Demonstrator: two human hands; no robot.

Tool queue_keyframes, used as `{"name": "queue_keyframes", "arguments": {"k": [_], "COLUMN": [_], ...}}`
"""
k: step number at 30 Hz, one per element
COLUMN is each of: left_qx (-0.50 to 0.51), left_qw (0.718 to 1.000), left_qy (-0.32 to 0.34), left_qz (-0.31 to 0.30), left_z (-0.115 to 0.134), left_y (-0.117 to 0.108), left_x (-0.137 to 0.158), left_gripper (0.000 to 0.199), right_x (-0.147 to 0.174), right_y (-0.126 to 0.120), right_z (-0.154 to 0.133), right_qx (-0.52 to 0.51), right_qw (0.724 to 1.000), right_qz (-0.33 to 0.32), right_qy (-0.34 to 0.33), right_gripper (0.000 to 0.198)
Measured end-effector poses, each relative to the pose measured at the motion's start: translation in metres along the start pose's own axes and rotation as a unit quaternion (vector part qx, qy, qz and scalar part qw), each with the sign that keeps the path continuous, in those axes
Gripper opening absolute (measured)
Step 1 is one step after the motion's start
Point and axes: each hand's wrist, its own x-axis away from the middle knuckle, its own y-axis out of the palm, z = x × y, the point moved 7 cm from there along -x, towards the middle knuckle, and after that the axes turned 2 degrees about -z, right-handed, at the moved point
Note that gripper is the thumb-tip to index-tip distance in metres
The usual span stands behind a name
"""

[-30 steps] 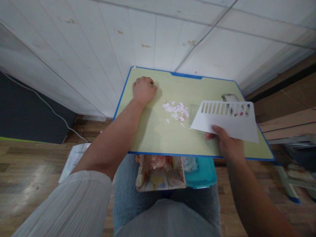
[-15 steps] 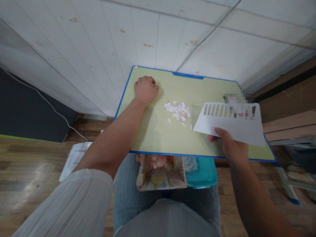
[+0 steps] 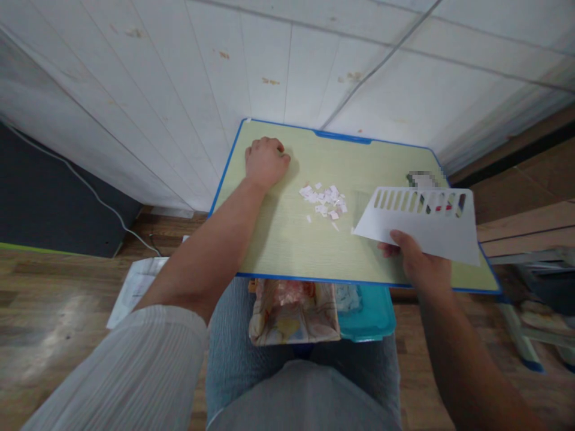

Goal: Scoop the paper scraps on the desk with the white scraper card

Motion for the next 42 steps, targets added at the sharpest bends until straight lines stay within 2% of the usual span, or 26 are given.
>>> {"name": "queue_keyframes", "arguments": {"k": [3, 10, 16, 19, 24, 29, 33, 36, 40, 42], "left_qx": [0.002, 0.004, 0.001, 0.007, 0.007, 0.011, 0.008, 0.011, 0.022, 0.026], "left_qw": [1.0, 1.0, 1.0, 1.0, 1.0, 1.0, 1.0, 1.0, 1.0, 1.0], "left_qy": [-0.003, -0.009, -0.009, -0.004, -0.005, -0.005, -0.004, -0.002, 0.005, 0.004], "left_qz": [-0.006, -0.01, -0.013, -0.009, -0.001, -0.008, -0.004, -0.005, 0.005, 0.006], "left_z": [-0.001, 0.0, 0.0, 0.0, 0.0, -0.001, -0.001, -0.003, -0.004, -0.003], "left_y": [0.001, 0.001, 0.002, 0.001, 0.0, 0.002, 0.002, 0.003, 0.003, 0.002], "left_x": [0.0, 0.001, 0.001, 0.001, 0.001, 0.0, -0.001, -0.001, -0.002, -0.001], "left_gripper": [0.036, 0.04, 0.045, 0.041, 0.035, 0.037, 0.038, 0.04, 0.04, 0.038], "right_x": [0.0, 0.005, 0.011, 0.012, 0.013, 0.016, 0.017, 0.018, 0.019, 0.019], "right_y": [0.0, -0.009, -0.015, -0.017, -0.015, -0.015, -0.021, -0.022, -0.024, -0.027], "right_z": [0.0, 0.004, 0.026, 0.03, 0.021, 0.013, 0.025, 0.034, 0.035, 0.032], "right_qx": [-0.006, -0.031, -0.131, -0.114, -0.083, -0.08, -0.103, -0.112, -0.101, -0.082], "right_qw": [1.0, 0.998, 0.988, 0.99, 0.993, 0.993, 0.99, 0.986, 0.986, 0.991], "right_qz": [-0.025, -0.038, -0.04, -0.036, -0.073, -0.075, -0.054, -0.073, -0.097, -0.083], "right_qy": [0.002, 0.035, 0.072, 0.071, 0.046, 0.045, 0.08, 0.095, 0.085, 0.064], "right_gripper": [0.038, 0.036, 0.027, 0.028, 0.036, 0.033, 0.029, 0.03, 0.032, 0.033]}}
